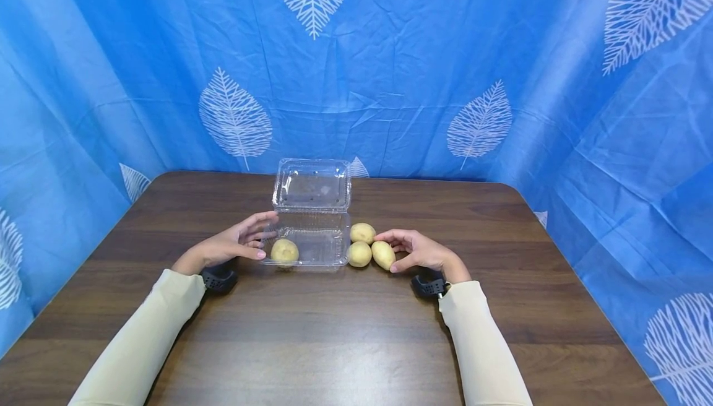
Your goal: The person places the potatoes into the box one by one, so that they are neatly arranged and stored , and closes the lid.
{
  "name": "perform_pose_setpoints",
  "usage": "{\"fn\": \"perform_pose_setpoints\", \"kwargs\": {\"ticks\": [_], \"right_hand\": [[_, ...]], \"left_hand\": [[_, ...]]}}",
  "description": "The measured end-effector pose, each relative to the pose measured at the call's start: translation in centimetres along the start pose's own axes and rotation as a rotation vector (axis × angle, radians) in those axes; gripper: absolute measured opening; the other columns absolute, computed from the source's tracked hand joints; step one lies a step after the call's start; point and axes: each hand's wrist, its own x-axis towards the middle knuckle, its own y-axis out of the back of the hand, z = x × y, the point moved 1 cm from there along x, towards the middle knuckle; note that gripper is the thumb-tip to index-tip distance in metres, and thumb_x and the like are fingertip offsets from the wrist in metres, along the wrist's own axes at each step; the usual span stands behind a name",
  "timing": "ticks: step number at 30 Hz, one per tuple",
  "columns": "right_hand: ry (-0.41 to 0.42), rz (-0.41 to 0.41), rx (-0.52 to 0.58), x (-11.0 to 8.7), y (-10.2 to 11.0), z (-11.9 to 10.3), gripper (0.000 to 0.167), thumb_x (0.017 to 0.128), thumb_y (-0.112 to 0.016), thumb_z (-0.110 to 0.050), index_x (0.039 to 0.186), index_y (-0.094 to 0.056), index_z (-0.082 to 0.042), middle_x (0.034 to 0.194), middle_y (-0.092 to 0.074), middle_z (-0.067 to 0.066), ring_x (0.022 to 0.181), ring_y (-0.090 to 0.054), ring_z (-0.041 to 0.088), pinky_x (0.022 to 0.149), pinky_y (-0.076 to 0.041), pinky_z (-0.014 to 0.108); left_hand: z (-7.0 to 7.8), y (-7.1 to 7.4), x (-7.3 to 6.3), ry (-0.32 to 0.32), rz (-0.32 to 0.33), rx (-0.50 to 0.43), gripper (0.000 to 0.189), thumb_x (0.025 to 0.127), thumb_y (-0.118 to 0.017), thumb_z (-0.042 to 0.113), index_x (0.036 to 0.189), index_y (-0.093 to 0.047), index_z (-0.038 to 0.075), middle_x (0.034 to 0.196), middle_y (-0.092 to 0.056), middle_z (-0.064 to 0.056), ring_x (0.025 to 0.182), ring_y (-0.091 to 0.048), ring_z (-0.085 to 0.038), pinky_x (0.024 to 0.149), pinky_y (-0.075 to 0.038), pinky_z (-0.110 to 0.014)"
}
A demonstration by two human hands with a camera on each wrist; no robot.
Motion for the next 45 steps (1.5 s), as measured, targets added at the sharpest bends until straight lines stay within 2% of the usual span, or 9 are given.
{"fn": "perform_pose_setpoints", "kwargs": {"ticks": [5,10,16,27,32,37,45], "right_hand": [[0.005,0.012,0.007,0.03,0.12,0.12,0.067,0.089,-0.083,0.004,0.148,-0.052,0.015,0.143,-0.059,0.025,0.118,-0.061,0.012,0.104,-0.050,0.025],[0.009,0.025,0.007,0.03,0.03,0.16,0.067,0.088,-0.083,0.005,0.147,-0.053,0.014,0.141,-0.062,0.018,0.117,-0.062,0.012,0.103,-0.052,0.025],[0.004,0.036,0.018,0.12,-0.05,0.19,0.066,0.088,-0.083,0.006,0.147,-0.054,0.014,0.139,-0.064,0.009,0.116,-0.064,0.012,0.101,-0.053,0.025],[0.020,0.065,0.054,0.11,-0.07,0.57,0.063,0.089,-0.082,0.005,0.145,-0.055,0.015,0.135,-0.066,0.004,0.115,-0.064,0.013,0.101,-0.053,0.026],[0.024,0.093,0.059,-0.05,-0.16,0.42,0.062,0.089,-0.082,0.004,0.144,-0.055,0.016,0.135,-0.066,0.005,0.116,-0.064,0.012,0.101,-0.053,0.025],[0.032,0.129,0.066,-0.19,-0.21,0.24,0.063,0.089,-0.083,0.003,0.143,-0.054,0.018,0.133,-0.066,0.007,0.110,-0.063,0.014,0.096,-0.054,0.025],[0.036,0.168,0.068,-0.19,-0.30,0.06,0.065,0.087,-0.082,0.004,0.143,-0.054,0.018,0.128,-0.067,0.000,0.103,-0.064,0.015,0.089,-0.056,0.026]], "left_hand": [[0.13,0.06,0.06,-0.004,-0.004,0.002,0.099,0.097,-0.079,0.011,0.169,-0.013,-0.005,0.177,-0.012,-0.029,0.159,-0.021,-0.053,0.127,-0.027,-0.064],[0.12,0.05,0.08,-0.010,-0.005,-0.025,0.101,0.096,-0.081,0.011,0.169,-0.012,-0.005,0.177,-0.011,-0.030,0.160,-0.019,-0.054,0.127,-0.022,-0.067],[-0.02,0.10,-0.04,-0.022,-0.005,-0.018,0.103,0.095,-0.082,0.012,0.169,-0.012,-0.006,0.176,-0.011,-0.031,0.159,-0.019,-0.055,0.126,-0.023,-0.068],[-0.06,0.07,-0.15,-0.006,0.004,-0.023,0.102,0.095,-0.082,0.011,0.169,-0.013,-0.004,0.176,-0.012,-0.030,0.159,-0.019,-0.054,0.126,-0.025,-0.065],[-0.05,0.03,-0.13,-0.005,0.002,-0.020,0.101,0.095,-0.081,0.009,0.169,-0.013,-0.004,0.177,-0.012,-0.030,0.160,-0.019,-0.054,0.126,-0.025,-0.065],[-0.05,-0.02,-0.08,-0.009,-0.001,-0.017,0.101,0.095,-0.081,0.010,0.169,-0.013,-0.004,0.177,-0.012,-0.030,0.159,-0.020,-0.054,0.126,-0.025,-0.066],[-0.03,-0.06,-0.07,-0.014,-0.003,-0.029,0.103,0.095,-0.082,0.011,0.169,-0.013,-0.005,0.176,-0.011,-0.030,0.159,-0.018,-0.055,0.126,-0.022,-0.068]]}}
